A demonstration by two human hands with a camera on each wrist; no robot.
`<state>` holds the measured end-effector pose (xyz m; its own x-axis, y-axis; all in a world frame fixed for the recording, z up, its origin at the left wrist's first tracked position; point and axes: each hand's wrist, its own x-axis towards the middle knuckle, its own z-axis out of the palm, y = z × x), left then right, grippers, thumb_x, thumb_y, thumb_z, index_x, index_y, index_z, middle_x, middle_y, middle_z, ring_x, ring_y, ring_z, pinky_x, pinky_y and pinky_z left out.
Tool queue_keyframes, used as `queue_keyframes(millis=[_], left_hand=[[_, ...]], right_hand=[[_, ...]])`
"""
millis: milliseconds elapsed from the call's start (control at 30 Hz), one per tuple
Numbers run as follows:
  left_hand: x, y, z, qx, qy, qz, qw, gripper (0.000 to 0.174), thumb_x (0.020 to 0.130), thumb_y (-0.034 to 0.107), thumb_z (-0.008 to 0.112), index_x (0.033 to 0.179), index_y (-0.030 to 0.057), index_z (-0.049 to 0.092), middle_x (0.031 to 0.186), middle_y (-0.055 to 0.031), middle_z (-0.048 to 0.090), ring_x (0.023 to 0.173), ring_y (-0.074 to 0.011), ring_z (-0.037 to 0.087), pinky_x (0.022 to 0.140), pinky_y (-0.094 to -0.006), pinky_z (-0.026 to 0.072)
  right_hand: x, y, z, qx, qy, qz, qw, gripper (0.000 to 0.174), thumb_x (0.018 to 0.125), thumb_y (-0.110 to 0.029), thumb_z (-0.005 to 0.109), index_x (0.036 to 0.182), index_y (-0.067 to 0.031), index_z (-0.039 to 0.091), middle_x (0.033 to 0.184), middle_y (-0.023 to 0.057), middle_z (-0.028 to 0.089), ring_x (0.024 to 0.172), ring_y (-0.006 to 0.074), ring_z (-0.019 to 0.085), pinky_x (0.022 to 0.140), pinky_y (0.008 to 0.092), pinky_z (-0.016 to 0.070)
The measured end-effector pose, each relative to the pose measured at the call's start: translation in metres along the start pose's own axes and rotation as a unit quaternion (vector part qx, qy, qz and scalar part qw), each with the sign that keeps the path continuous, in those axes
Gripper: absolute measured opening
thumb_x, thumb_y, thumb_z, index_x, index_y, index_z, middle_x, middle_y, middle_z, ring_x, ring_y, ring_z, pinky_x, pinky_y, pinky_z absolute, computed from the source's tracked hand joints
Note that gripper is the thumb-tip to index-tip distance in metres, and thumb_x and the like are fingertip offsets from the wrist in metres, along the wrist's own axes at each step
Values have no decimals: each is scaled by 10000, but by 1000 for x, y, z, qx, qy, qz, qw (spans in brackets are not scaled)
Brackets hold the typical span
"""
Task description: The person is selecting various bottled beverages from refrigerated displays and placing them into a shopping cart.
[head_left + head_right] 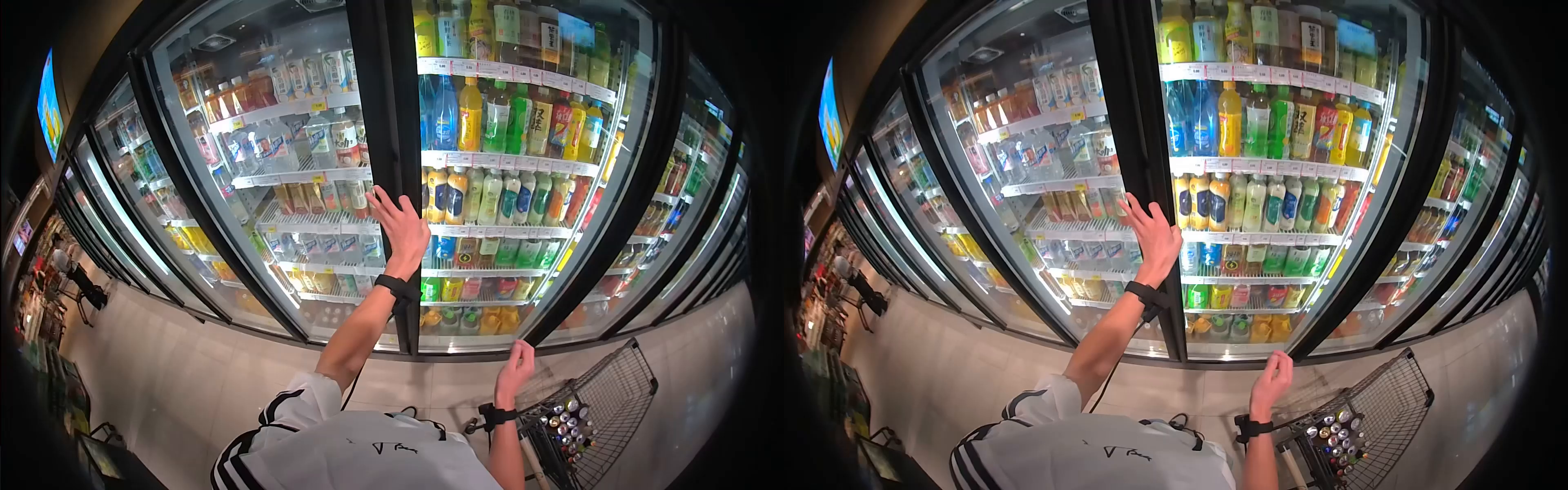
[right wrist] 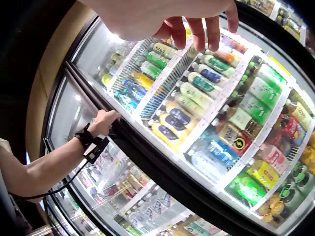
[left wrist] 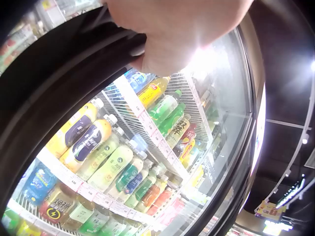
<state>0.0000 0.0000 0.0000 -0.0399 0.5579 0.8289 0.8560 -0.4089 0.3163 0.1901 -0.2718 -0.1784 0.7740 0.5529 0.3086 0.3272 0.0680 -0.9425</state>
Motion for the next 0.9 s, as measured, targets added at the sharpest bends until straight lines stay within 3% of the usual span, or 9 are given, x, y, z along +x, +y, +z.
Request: queue_keyframes(millis=[100, 200, 300, 367, 500, 633, 767, 800, 900], left_hand=[[-11, -3, -10, -55, 1, 5, 998, 500, 736, 38, 664, 1151, -48, 401, 1579, -289, 144, 1458, -557, 13, 1066, -758, 205], [-26, 5, -26, -196, -75, -42, 977, 514, 721, 11, 626, 1173, -70, 394, 1386, -336, 431, 1333, -538, 359, 1129, -679, 191], [-41, 14, -52, -263, -104, -90, 955, 557, 732, 36, 657, 1202, -84, 382, 1253, -335, 496, 1165, -498, 503, 996, -551, 414], [-51, 18, -72, -287, -130, -97, 944, 569, 740, 53, 682, 1198, -90, 376, 1233, -335, 493, 1088, -498, 534, 888, -525, 458], [-68, 18, -94, -290, -84, -21, 953, 543, 694, 100, 788, 1059, -26, 406, 1311, -343, 460, 1047, -494, 564, 883, -513, 471], [-77, 13, -113, -301, -88, 21, 949, 589, 711, 134, 807, 1117, -9, 405, 1318, -325, 472, 1100, -476, 547, 918, -516, 444], [-85, 11, -123, -350, -80, 29, 933, 624, 700, 146, 817, 1144, 6, 400, 1303, -304, 485, 1106, -448, 543, 929, -498, 437], [-83, 12, -130, -370, -89, 15, 925, 638, 693, 151, 822, 1149, 9, 400, 1279, -290, 496, 1092, -438, 547, 918, -490, 442], [-84, 13, -136, -384, -78, 6, 920, 666, 674, 166, 831, 1159, 12, 402, 1207, -247, 525, 1053, -410, 558, 877, -465, 459]], right_hand=[[5, -34, 30, -5, -32, -50, 998, 185, 982, -91, 522, 986, 54, 637, 971, 90, 650, 880, 191, 596, 827, 302, 472], [14, -73, 49, 39, -38, -101, 993, 183, 982, -92, 527, 977, 56, 635, 979, 87, 652, 875, 168, 596, 805, 284, 470], [16, -102, 71, 57, -79, -126, 987, 179, 983, -92, 530, 1004, 43, 646, 1003, 84, 657, 893, 152, 597, 818, 281, 472], [6, -133, 80, 129, -136, -75, 979, 173, 959, -75, 551, 1036, 50, 642, 1052, 112, 666, 938, 188, 614, 851, 323, 484], [-4, -189, 96, 189, -145, -101, 966, 223, 957, -106, 565, 1115, 39, 626, 1067, 112, 657, 955, 188, 622, 879, 329, 487], [-6, -232, 99, 189, -151, -148, 959, 256, 972, -142, 543, 1140, 36, 620, 1060, 120, 654, 973, 202, 628, 892, 332, 484], [-5, -238, 101, 108, -162, -223, 955, 208, 992, -152, 515, 1007, 35, 603, 997, 87, 588, 896, 183, 569, 781, 307, 459], [-7, -242, 101, 114, -177, -194, 958, 222, 1044, -190, 459, 994, 6, 550, 947, 38, 521, 847, 121, 489, 791, 283, 432], [-13, -238, 105, 204, -154, -130, 958, 206, 1048, -207, 457, 989, -19, 517, 937, 27, 502, 842, 109, 483, 775, 268, 423]])
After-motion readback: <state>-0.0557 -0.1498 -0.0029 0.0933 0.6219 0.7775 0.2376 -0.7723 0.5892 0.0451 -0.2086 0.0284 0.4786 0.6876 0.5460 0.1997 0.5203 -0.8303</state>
